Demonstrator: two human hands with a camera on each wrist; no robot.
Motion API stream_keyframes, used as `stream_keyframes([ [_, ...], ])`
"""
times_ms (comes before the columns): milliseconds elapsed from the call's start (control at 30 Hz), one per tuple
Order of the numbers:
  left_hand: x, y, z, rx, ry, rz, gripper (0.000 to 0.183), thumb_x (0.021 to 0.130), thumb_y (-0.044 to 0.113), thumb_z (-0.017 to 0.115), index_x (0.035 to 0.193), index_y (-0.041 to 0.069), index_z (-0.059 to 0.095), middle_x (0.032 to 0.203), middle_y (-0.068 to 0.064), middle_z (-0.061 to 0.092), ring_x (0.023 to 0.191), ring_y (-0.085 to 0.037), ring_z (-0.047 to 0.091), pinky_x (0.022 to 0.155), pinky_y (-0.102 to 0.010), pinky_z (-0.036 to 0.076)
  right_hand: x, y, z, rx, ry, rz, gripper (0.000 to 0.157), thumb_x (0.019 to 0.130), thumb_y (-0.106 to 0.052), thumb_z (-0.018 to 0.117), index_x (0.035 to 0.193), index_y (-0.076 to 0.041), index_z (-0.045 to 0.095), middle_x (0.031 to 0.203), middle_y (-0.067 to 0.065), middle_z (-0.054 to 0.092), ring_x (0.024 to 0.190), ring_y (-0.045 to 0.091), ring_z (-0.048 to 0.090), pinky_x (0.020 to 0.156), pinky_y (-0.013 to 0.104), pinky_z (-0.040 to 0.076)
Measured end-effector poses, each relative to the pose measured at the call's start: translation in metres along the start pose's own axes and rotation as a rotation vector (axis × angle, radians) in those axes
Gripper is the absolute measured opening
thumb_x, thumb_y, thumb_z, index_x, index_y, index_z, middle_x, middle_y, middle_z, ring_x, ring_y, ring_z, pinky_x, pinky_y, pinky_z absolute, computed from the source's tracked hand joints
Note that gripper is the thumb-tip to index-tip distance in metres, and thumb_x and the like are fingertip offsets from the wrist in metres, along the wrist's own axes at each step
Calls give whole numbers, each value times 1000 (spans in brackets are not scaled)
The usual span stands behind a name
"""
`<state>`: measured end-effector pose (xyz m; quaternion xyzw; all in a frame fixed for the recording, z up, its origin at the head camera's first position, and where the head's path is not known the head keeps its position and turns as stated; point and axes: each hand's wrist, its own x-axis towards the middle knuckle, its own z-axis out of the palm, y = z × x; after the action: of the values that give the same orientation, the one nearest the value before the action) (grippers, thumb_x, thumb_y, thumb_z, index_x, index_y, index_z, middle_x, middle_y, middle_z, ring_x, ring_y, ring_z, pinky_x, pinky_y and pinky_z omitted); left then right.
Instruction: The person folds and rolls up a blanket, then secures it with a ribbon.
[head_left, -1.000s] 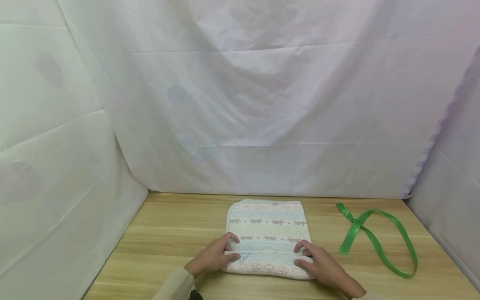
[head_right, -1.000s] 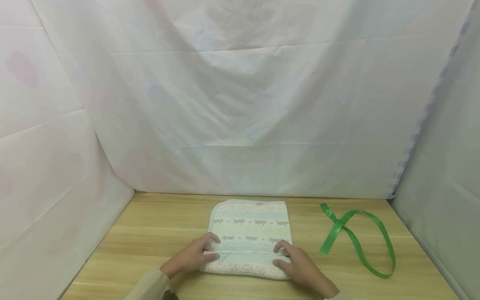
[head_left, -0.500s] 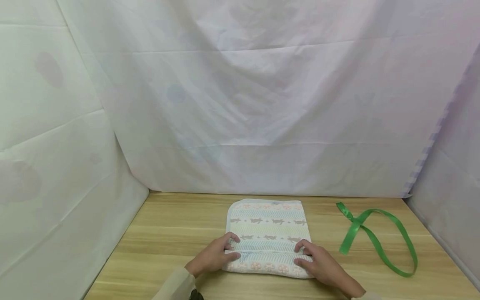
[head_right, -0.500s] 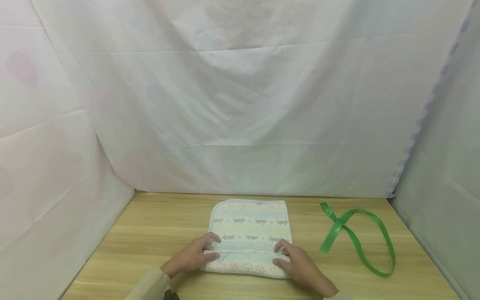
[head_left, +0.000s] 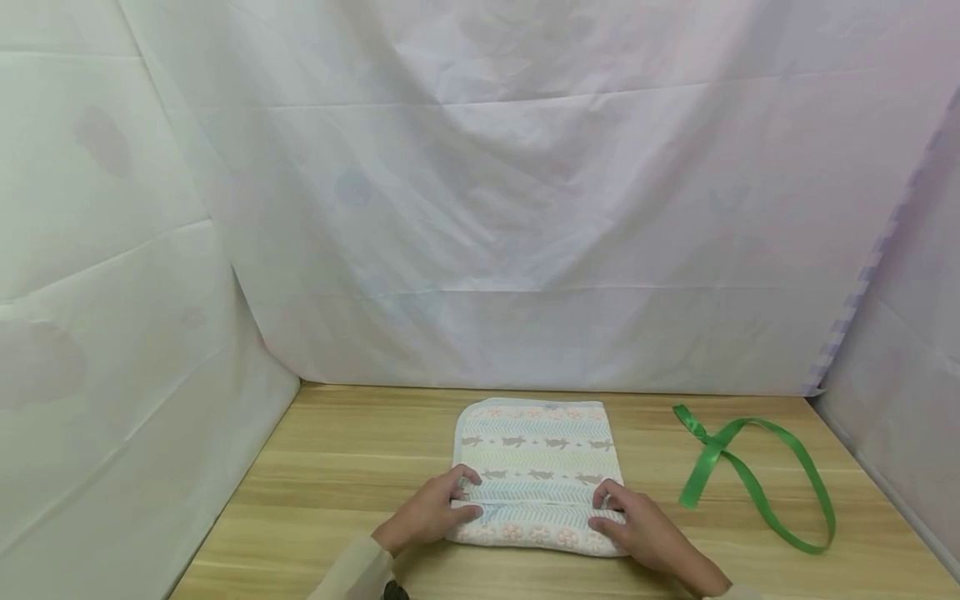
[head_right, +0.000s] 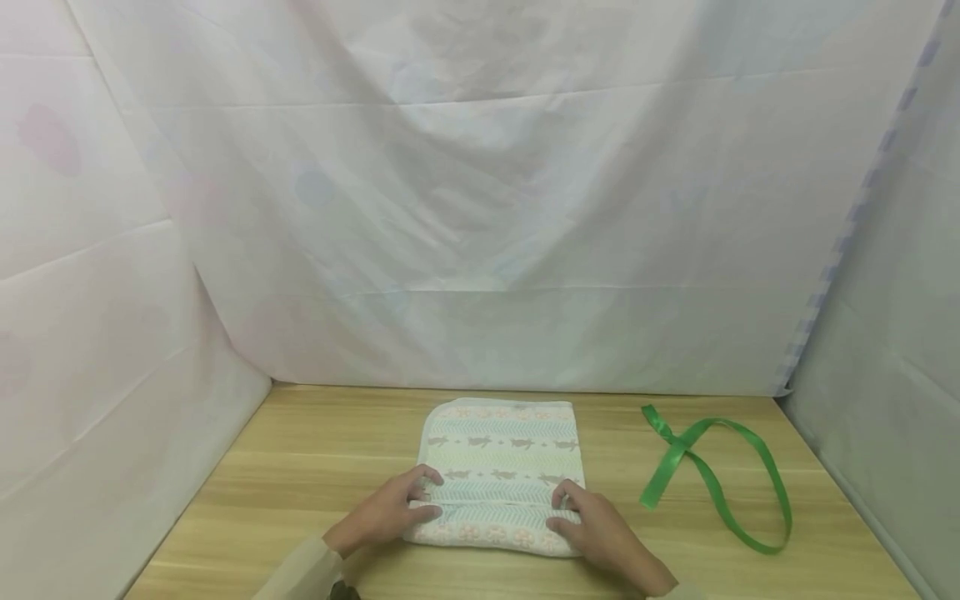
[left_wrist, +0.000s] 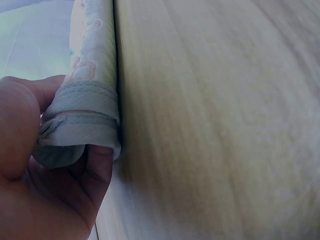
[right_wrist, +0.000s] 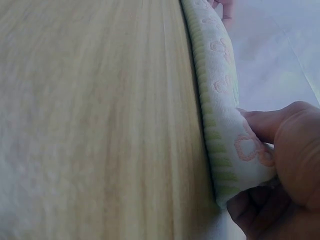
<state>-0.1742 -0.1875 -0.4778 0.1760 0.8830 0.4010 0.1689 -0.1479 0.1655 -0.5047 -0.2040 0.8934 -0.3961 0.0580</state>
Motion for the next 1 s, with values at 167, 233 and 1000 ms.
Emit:
stream_keyframes([
  [167,0,1,3,66,39,45,38,90,27,73,122,17,55,117,-18,67,104,-28,65,83,-45,55,-1,-3,0,-74,28,-44,19,92,-32,70,96,-20,56,87,-2,71,67,-2,48,62,22,43],
  [233,-1,3,5,133,74,73,39,89,26,75,121,15,56,110,-17,69,98,-26,67,78,-41,56,-2,-5,0,-105,32,-61,18,90,-29,72,96,-19,58,81,-3,69,63,-2,44,59,21,43],
  [1000,-16,17,21,825,311,610,30,88,20,73,117,10,70,78,4,70,67,-4,61,63,-18,50,-12,-30,11,-679,197,-550,25,82,-14,77,105,-16,68,89,-7,64,76,10,61,65,31,52],
])
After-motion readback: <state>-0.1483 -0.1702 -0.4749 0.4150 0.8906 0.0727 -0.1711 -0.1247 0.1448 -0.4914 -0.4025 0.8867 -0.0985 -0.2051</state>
